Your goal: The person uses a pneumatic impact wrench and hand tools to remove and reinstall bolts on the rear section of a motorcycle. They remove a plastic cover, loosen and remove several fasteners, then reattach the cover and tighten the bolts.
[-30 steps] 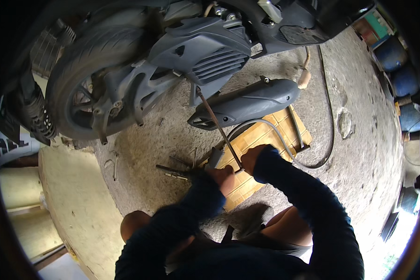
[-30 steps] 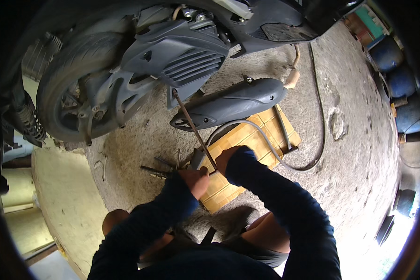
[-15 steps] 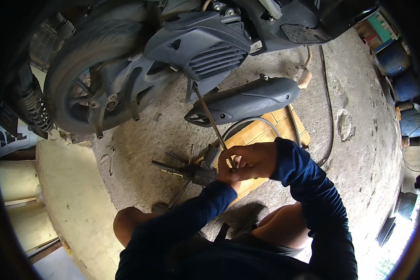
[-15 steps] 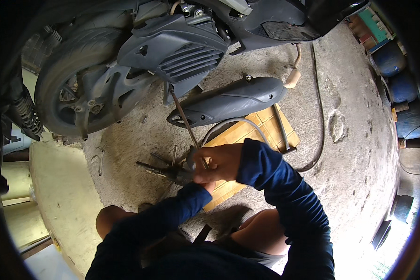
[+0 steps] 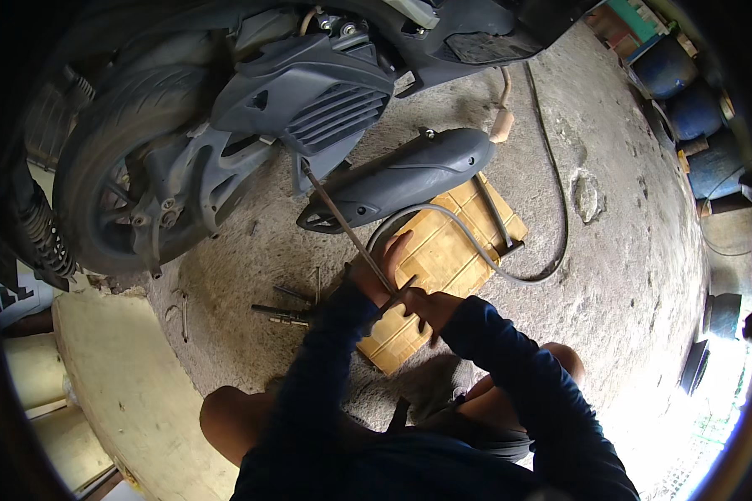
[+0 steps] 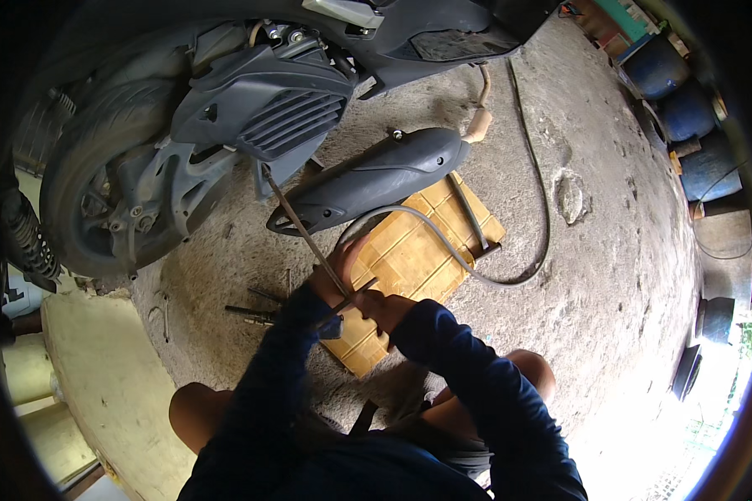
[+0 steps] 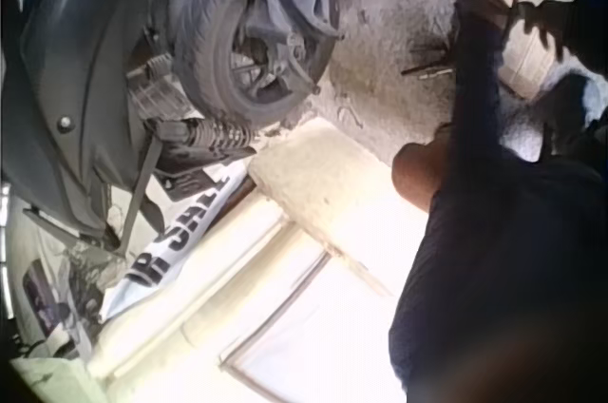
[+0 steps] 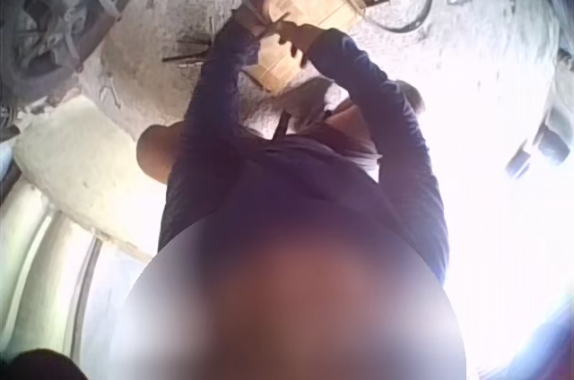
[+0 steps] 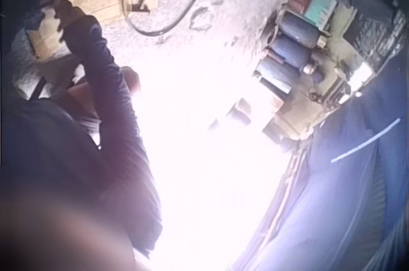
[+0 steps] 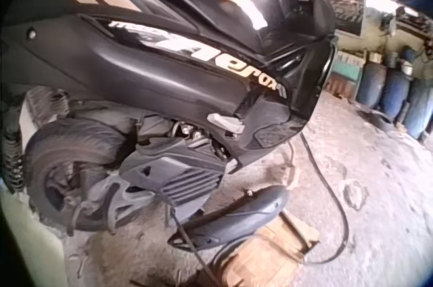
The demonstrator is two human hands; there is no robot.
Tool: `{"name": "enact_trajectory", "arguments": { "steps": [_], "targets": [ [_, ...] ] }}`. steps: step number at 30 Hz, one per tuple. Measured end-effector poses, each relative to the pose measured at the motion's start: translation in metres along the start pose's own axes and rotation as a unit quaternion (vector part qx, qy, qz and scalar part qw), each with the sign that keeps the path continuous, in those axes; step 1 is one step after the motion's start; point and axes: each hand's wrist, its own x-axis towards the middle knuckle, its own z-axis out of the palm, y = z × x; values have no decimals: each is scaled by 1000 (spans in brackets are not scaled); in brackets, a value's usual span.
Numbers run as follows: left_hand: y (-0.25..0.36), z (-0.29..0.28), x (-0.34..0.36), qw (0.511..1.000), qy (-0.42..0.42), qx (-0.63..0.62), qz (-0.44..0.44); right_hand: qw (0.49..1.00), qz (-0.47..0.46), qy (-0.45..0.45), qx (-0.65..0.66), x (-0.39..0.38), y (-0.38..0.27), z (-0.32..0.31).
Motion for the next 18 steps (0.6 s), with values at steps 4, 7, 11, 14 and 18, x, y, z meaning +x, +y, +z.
{"name": "enact_trajectory", "arguments": {
  "steps": [4, 7, 11, 14, 18],
  "targets": [
    [-4, -33, 3, 965, -192, 178, -18, 981, -15, -26, 190, 35, 29, 29],
    [4, -68, 0, 896, -273, 340, -83, 935, -83, 30, 343, 46, 27, 37],
    [24, -84, -2, 756, -31, -435, -488, 923, -249, 282, 77, 44, 14, 39],
    [35, -72, 2, 808, -2, -406, -428, 748, -411, 436, -285, 36, 14, 38],
    [36, -58, 12, 818, 64, -396, -412, 758, -399, 485, -175, 23, 25, 34]
  ]
}}
